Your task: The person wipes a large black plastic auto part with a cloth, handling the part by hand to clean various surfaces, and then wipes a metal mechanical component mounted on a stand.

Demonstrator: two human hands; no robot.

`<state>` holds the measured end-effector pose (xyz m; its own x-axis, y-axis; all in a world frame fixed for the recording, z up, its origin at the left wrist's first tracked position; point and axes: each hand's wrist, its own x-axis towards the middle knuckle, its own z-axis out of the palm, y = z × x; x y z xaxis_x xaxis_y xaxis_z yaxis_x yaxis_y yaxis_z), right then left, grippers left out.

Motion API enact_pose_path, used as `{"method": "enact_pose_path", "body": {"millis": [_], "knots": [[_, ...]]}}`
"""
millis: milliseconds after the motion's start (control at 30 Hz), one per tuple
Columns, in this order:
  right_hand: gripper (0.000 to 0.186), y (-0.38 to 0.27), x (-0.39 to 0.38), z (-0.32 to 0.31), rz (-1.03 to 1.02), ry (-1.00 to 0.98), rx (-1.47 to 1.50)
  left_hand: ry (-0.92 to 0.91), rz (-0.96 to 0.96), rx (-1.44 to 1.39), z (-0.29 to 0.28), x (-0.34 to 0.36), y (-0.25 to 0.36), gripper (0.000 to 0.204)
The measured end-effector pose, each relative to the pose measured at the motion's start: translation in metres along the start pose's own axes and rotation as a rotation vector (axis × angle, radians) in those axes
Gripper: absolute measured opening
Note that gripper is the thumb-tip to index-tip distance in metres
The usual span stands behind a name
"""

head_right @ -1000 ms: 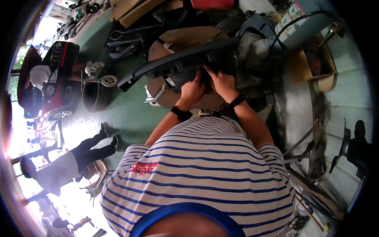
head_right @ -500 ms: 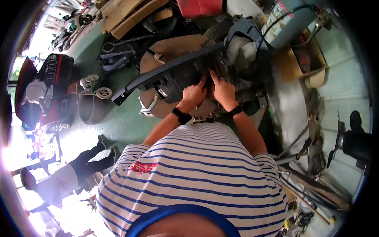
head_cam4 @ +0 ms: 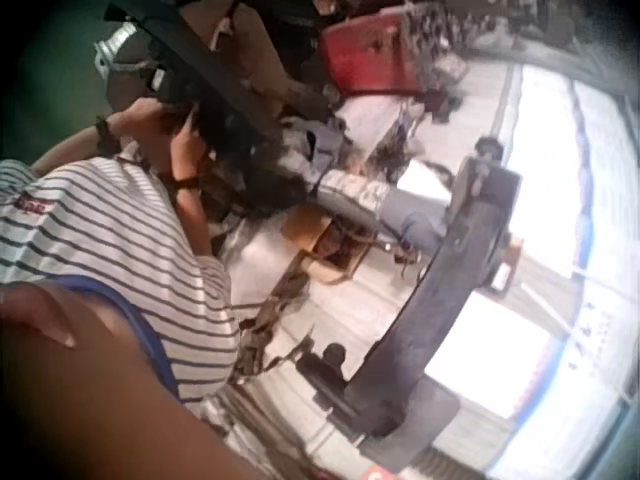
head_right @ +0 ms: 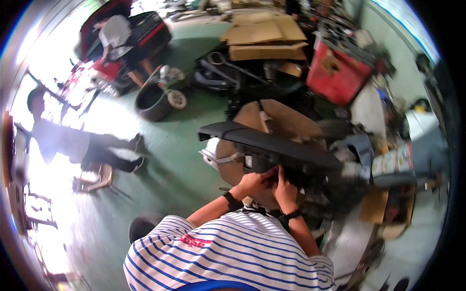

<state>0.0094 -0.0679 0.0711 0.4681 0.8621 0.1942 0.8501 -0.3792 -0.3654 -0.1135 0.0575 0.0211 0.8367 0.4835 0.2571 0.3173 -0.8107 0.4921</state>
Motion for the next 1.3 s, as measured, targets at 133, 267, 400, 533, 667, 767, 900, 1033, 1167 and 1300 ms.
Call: {"method": "enact_pose_path", "body": {"millis": [133, 267, 400, 533, 667, 767, 900, 1033, 1167, 1300], "knots": [[0.061, -0.012, 0.006, 0.007, -0.111, -0.180, 0.051, -0.026, 0.034, -0.039, -0.017, -0.028, -0.040, 0.051], [0.045, -0.017, 0.010, 0.014, -0.302, -0.339, 0.090, -0.212, -0.108, -0.288, -0.068, -0.052, -0.059, 0.036], [0.035, -0.041, 0.019, -0.007, -0.415, -0.321, 0.233, -0.163, -0.096, -0.053, -0.136, -0.072, -0.046, 0.025], [0.035, -0.055, 0.024, -0.035, -0.470, -0.296, 0.260, -0.127, -0.088, -0.148, -0.157, -0.074, -0.046, 0.019], [0.031, -0.066, 0.023, -0.068, -0.430, -0.222, 0.263, -0.142, -0.091, -0.194, -0.178, -0.055, -0.033, 0.015], [0.032, -0.071, 0.019, -0.089, -0.428, -0.076, 0.357, -0.130, -0.013, -0.162, -0.200, -0.037, -0.014, 0.014], [0.028, -0.076, 0.018, -0.125, -0.458, 0.231, 0.288, -0.019, 0.125, -0.165, -0.226, -0.011, 0.008, 0.017], [0.028, -0.073, 0.023, -0.153, -0.316, 0.454, 0.147, 0.260, 0.365, 0.009, -0.243, 0.036, 0.028, 0.028], [0.038, -0.102, 0.060, -0.170, -0.223, 0.477, 0.164, 0.505, 0.261, 0.166, -0.226, 0.081, 0.057, 0.042], [0.071, -0.074, 0.073, -0.134, -0.261, -0.030, -0.201, 0.025, 0.308, 0.255, -0.171, 0.091, 0.032, 0.074]]}}
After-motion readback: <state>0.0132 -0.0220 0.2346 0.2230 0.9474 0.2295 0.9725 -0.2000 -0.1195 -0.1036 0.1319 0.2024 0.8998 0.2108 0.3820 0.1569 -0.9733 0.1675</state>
